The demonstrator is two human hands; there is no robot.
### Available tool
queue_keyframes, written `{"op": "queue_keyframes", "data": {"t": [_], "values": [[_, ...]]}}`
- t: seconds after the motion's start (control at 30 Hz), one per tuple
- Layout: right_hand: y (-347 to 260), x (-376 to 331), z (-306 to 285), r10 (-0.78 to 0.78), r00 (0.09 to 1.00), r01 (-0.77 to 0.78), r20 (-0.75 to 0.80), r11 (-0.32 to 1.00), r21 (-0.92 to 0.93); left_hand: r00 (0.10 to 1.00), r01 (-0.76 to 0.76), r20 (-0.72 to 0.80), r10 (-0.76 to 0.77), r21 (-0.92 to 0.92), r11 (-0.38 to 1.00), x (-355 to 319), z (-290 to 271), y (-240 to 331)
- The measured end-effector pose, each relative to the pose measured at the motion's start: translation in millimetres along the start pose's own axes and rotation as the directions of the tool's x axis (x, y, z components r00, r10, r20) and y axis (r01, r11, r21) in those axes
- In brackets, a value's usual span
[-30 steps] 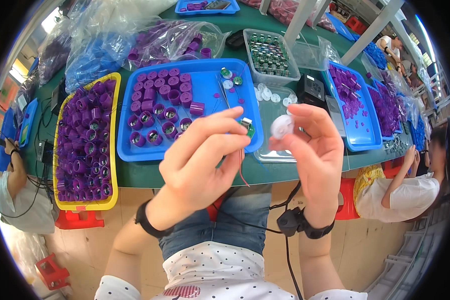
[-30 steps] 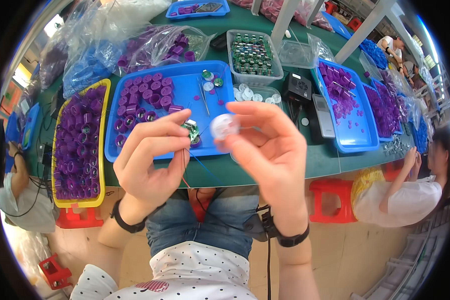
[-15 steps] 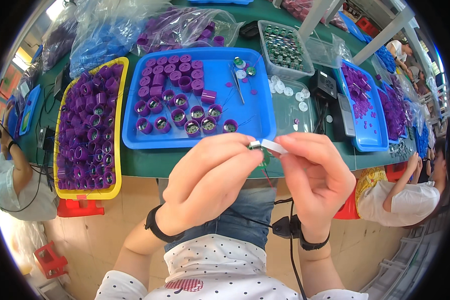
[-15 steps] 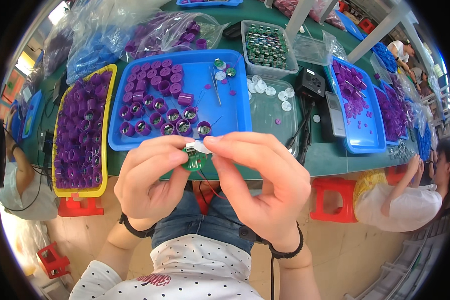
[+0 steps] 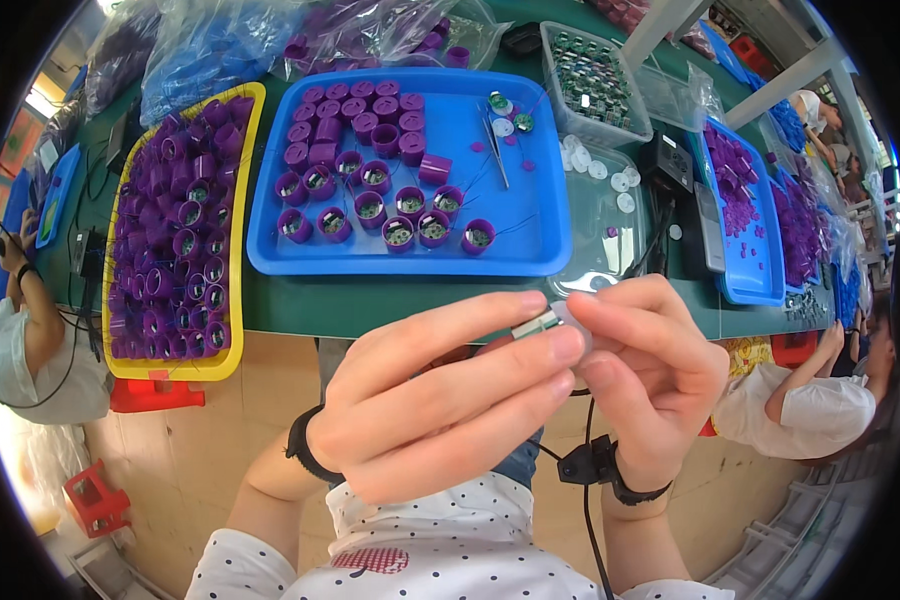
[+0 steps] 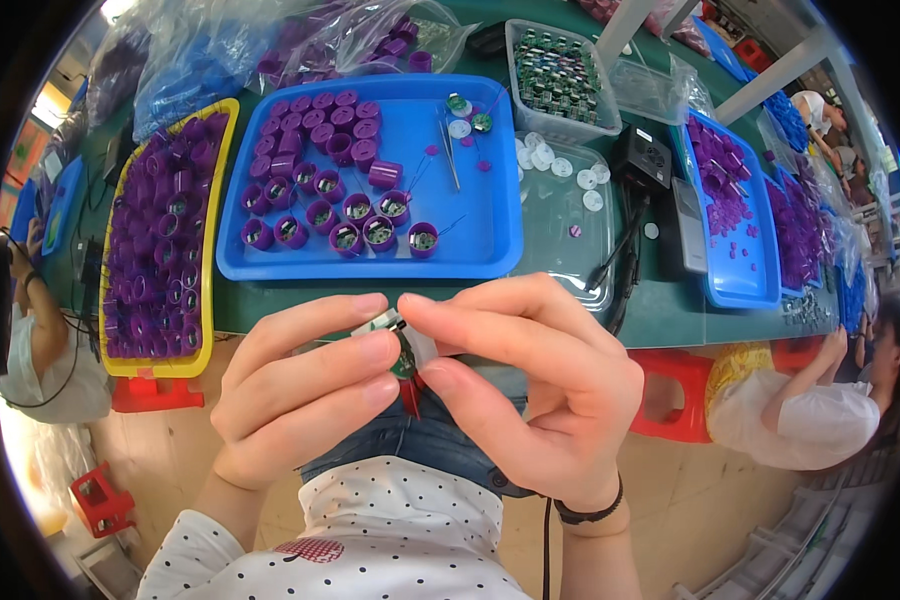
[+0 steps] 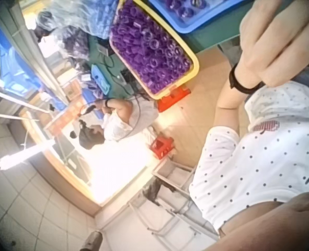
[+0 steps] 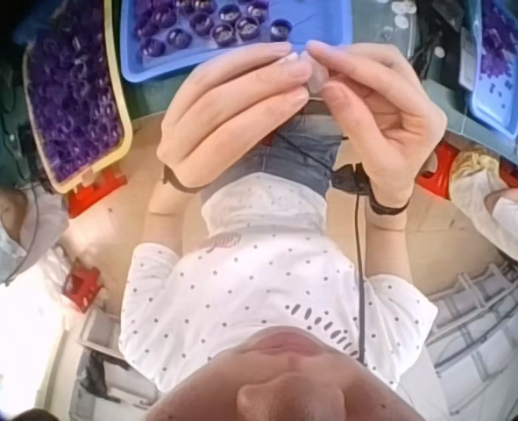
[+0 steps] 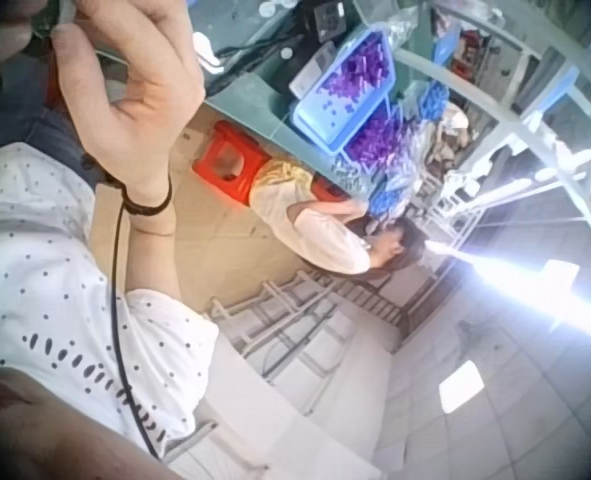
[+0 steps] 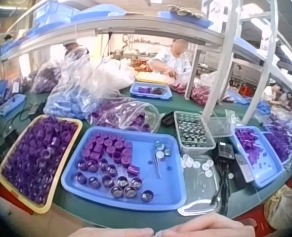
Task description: Assembling electronic circuit boards and small plastic housings at a factory workstation.
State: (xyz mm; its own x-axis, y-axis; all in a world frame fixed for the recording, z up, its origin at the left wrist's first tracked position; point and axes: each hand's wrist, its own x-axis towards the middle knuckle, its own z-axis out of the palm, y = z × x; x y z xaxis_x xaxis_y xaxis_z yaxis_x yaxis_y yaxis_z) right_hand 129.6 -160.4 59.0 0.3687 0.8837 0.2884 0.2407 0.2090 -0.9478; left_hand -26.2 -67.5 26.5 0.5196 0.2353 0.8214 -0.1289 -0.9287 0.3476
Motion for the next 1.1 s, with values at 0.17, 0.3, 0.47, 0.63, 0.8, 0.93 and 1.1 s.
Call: {"op": "queue_keyframes", "data": {"t": [0.17, 0.3, 0.47, 0.63, 0.8, 0.93, 1.1], "values": [[19.9, 0.8, 6.9, 0.018, 0.997, -0.057, 0.081, 0.855, 0.516, 0.942, 0.299, -0.022, -0.334, -0.396, 0.868, -5.6, -0.7, 7.3], [21.8, -0.2, 9.9, 0.154, 0.981, -0.195, 0.120, 0.731, 0.655, 0.979, 0.164, -0.080, -0.185, -0.216, 0.962, -3.7, -0.1, 1.7], [27.9, 1.7, 3.9, -0.031, 0.993, -0.027, 0.111, 0.874, 0.485, 0.982, 0.123, -0.126, -0.139, -0.129, 0.984, -7.0, 3.2, 3.2], [31.1, 5.7, 2.7, -0.259, 0.957, 0.238, 0.133, 0.958, 0.158, 0.988, 0.096, -0.109, -0.108, -0.111, 0.989, -7.2, 2.3, -1.2], [29.1, 4.9, 6.2, -0.218, 0.974, 0.197, 0.064, 0.949, 0.246, 0.994, 0.062, -0.079, -0.072, -0.112, 0.992, -9.0, 0.6, -5.5], [29.6, 5.6, 5.8, -0.208, 0.975, 0.188, 0.083, 0.961, 0.201, 0.994, 0.061, -0.081, -0.071, -0.124, 0.990, -12.3, 0.2, -6.0], [24.8, 8.2, 0.5, -0.236, 0.958, 0.220, 0.162, 0.969, 0.109, 0.995, 0.061, -0.074, -0.072, -0.139, 0.988, -12.8, -0.9, -4.8]]}}
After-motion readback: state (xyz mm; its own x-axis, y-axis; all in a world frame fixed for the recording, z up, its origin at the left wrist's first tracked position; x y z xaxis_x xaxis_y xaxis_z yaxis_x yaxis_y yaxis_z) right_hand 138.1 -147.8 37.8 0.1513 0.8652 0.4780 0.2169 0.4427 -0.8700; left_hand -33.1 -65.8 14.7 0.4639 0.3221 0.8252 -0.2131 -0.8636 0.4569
